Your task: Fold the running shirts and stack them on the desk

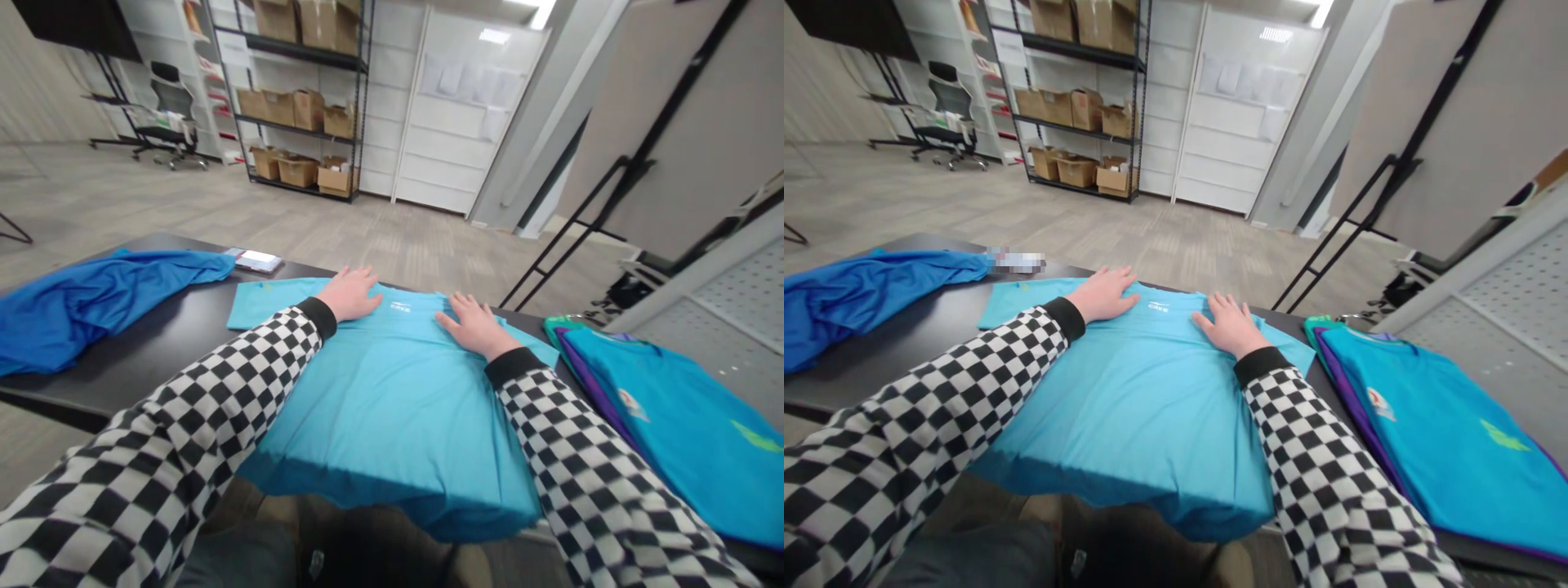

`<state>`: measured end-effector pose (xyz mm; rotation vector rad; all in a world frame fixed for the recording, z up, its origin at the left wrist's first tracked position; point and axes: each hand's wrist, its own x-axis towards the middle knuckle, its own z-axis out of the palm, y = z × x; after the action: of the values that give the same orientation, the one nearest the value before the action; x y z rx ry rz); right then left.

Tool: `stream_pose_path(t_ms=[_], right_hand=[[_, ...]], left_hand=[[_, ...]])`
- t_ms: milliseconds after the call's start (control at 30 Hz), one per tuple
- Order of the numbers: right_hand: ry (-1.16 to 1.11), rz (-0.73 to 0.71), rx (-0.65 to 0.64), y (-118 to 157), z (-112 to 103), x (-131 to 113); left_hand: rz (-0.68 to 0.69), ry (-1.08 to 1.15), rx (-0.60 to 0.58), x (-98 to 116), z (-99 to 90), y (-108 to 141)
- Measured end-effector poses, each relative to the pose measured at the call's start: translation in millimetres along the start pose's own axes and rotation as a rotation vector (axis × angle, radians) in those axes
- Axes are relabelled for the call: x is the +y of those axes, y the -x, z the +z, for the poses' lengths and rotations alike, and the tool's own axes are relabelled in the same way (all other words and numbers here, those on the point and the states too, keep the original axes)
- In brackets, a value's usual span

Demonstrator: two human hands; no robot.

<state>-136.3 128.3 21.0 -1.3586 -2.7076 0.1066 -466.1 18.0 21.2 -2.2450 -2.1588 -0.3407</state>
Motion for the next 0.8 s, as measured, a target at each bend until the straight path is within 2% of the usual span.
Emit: stream_pose_path(t_ms=[67,167,333,400,533,700,800], right_hand=[[0.007,-0.020,0.013,6,-6,3],[0.005,-0.007,-0.066,12,-8,13],[-0.016,0.036,-0.177,15,-3,22],[-0.013,0.027,-0.160,15,-5,20],[-0.027,-0.013,-0.047,15,-8,14],[-0.066,-0.021,-0.159,13,-2,14],[-0.157,-0.040,-0.101,13,-5,21]], left_hand=[[0.002,0.026,-0.078,1,0.8,5],[0.003,0.070,-0.177,-3,5.0,10],[0.004,0.087,-0.176,-10,7.2,10],[0.002,0.080,-0.137,-9,4.6,9],[-0.003,0.069,-0.012,-5,-0.8,8],[0.006,0.045,-0.200,-5,1.8,10],[0.020,0.037,-0.212,-8,4.2,11]])
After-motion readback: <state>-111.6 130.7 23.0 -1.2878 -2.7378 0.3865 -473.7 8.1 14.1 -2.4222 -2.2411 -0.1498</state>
